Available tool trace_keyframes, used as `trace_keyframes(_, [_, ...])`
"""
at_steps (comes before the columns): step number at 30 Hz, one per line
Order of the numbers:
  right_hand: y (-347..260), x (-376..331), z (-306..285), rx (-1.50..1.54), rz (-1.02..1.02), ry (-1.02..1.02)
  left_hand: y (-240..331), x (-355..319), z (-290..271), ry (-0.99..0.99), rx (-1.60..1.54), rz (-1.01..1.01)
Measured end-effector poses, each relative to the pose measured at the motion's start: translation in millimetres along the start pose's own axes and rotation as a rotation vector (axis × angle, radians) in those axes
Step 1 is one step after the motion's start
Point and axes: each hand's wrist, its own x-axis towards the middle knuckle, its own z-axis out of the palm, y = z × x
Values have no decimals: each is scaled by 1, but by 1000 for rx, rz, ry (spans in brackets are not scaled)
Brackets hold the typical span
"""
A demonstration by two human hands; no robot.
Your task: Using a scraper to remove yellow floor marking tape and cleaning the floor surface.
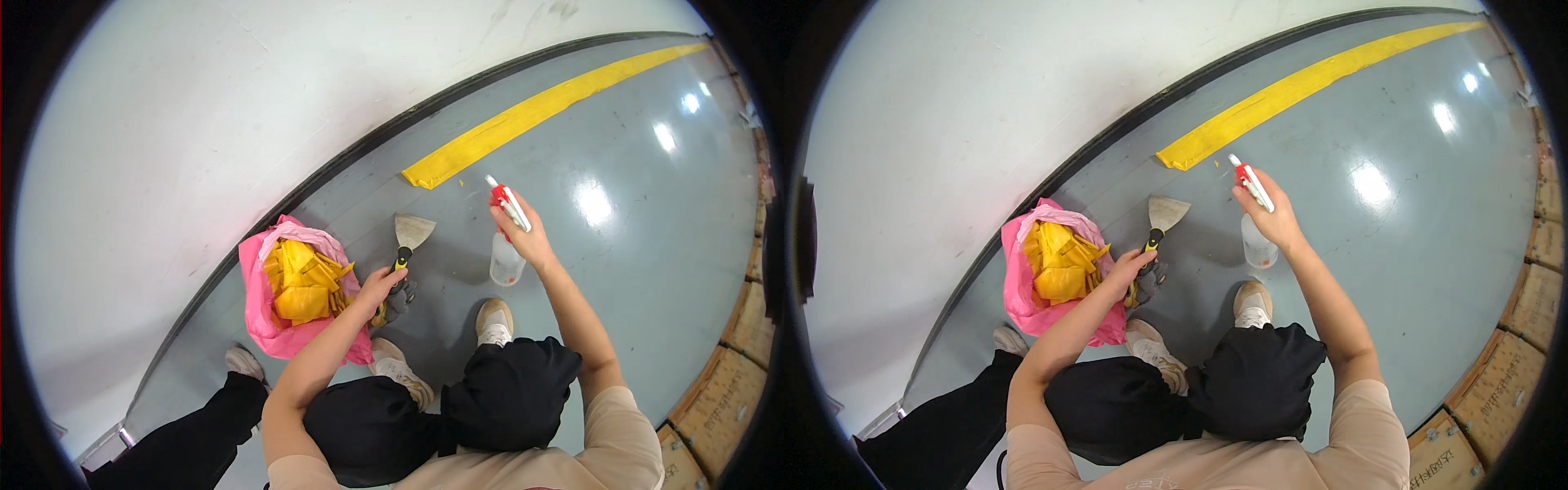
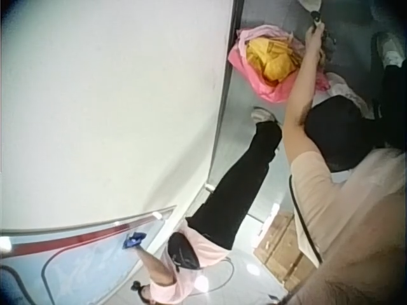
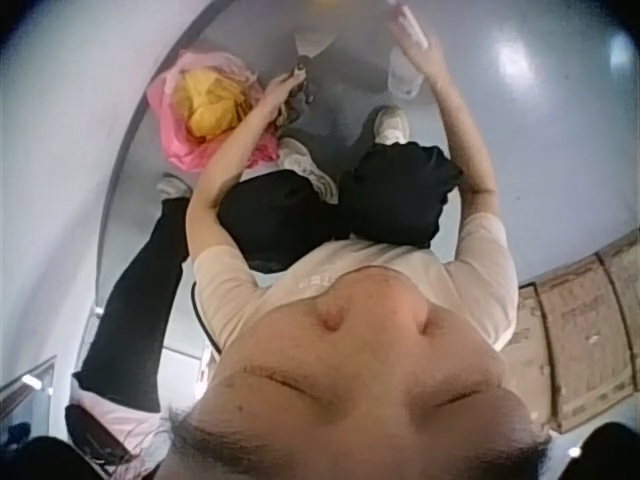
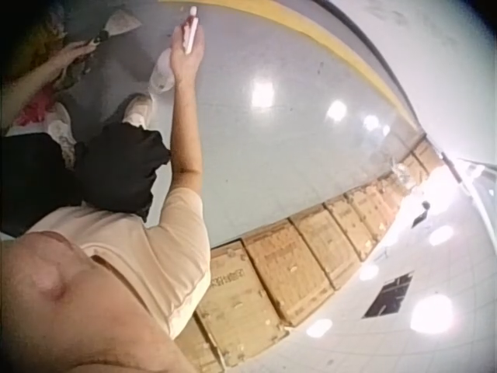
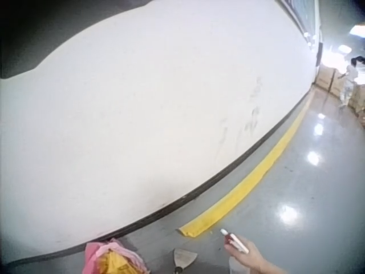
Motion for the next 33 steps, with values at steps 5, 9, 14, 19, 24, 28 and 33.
trace_keyframes(5, [-5,20,4,-190,-261,-25,-2,3,2,-9,-14,-1])
trace_keyframes(9, [-22,32,5,-194,-291,-52,-1,0,3,-16,-35,-10])
trace_keyframes(14, [-34,45,-3,-78,-113,-29,-2,2,0,1,-8,16])
trace_keyframes(19, [-25,57,-36,-6,-176,32,9,-2,8,-5,-8,0])
trace_keyframes(24, [-14,84,-81,55,-262,151,-1,9,0,24,50,7])
trace_keyframes(28, [-10,107,-114,-55,-183,312,-1,7,2,25,38,-21])
trace_keyframes(33, [-2,121,-141,22,-244,354,-7,13,-4,22,36,8])
